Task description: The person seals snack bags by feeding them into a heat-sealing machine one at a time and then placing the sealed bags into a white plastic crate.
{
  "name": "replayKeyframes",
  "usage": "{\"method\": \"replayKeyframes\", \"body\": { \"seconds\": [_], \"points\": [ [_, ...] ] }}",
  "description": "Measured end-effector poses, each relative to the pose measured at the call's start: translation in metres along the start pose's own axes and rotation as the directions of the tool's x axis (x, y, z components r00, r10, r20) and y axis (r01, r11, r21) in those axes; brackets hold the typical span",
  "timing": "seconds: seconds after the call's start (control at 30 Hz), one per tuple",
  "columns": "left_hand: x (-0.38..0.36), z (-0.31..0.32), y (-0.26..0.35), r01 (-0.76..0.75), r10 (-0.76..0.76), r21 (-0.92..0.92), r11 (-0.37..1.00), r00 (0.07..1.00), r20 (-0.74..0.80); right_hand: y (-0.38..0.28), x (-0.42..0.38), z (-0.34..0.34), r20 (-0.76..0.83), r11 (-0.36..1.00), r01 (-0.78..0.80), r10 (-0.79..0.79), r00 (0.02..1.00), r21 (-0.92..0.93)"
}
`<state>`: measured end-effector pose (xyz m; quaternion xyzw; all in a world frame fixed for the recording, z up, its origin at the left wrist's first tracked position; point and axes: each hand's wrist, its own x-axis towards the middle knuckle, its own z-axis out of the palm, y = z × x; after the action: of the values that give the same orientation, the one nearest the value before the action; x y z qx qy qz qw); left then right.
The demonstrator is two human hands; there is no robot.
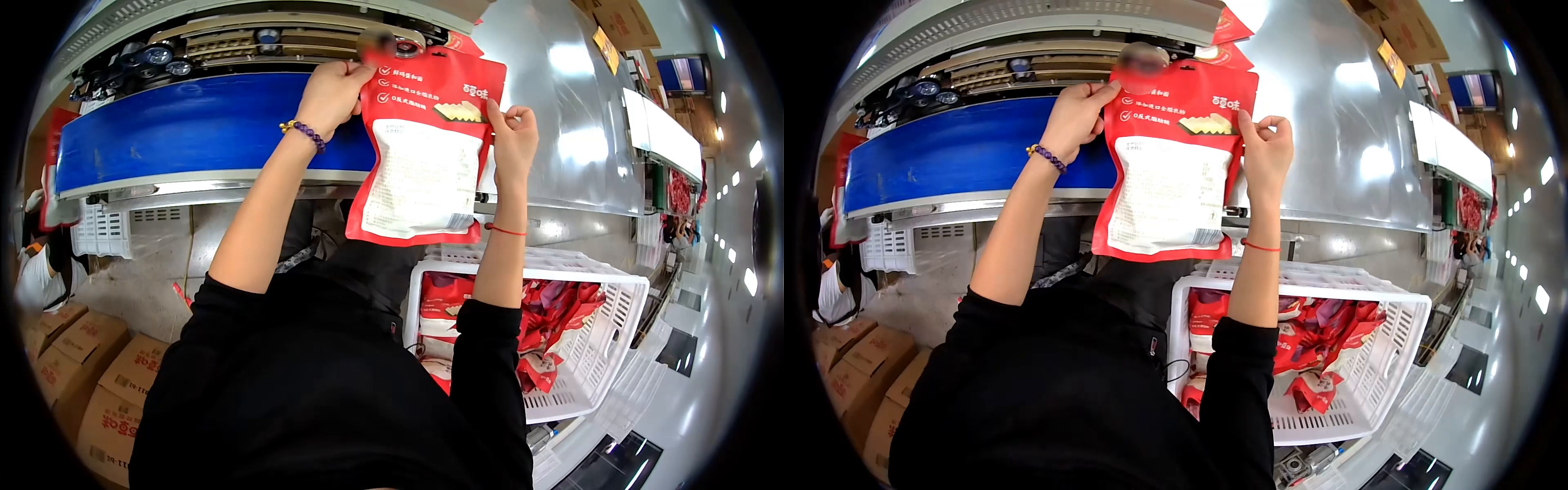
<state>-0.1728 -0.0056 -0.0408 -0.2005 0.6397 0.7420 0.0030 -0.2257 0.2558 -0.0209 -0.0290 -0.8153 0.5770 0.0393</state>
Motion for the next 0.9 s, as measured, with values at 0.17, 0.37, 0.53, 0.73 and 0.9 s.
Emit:
{"method": "replayKeyframes", "body": {
  "seconds": [0.17,0.37,0.53,0.73,0.9],
  "points": [
    [-0.023,-0.06,-0.001,-0.111,0.178,0.506,0.855,0.98,-0.085,-0.004,0.0,0.032,0.071,1.0,-0.002,0.002,0.997,0.002],
    [-0.113,-0.106,0.017,-0.165,0.292,0.495,0.853,0.937,-0.19,-0.009,-0.009,0.086,0.128,1.0,0.03,-0.031,0.991,0.008],
    [-0.167,-0.078,0.039,-0.411,0.436,0.238,0.88,0.898,-0.059,-0.029,-0.049,0.054,0.238,0.982,0.058,-0.101,0.966,0.18],
    [-0.183,-0.028,0.034,-0.583,0.509,0.209,0.785,0.8,0.319,0.001,-0.144,-0.122,-0.253,0.945,0.159,-0.235,0.938,-0.287],
    [-0.181,0.014,0.023,-0.558,0.419,0.131,0.819,0.74,0.526,0.076,-0.243,-0.233,-0.485,0.883,-0.205,-0.028,0.874,-0.422]
  ]
}}
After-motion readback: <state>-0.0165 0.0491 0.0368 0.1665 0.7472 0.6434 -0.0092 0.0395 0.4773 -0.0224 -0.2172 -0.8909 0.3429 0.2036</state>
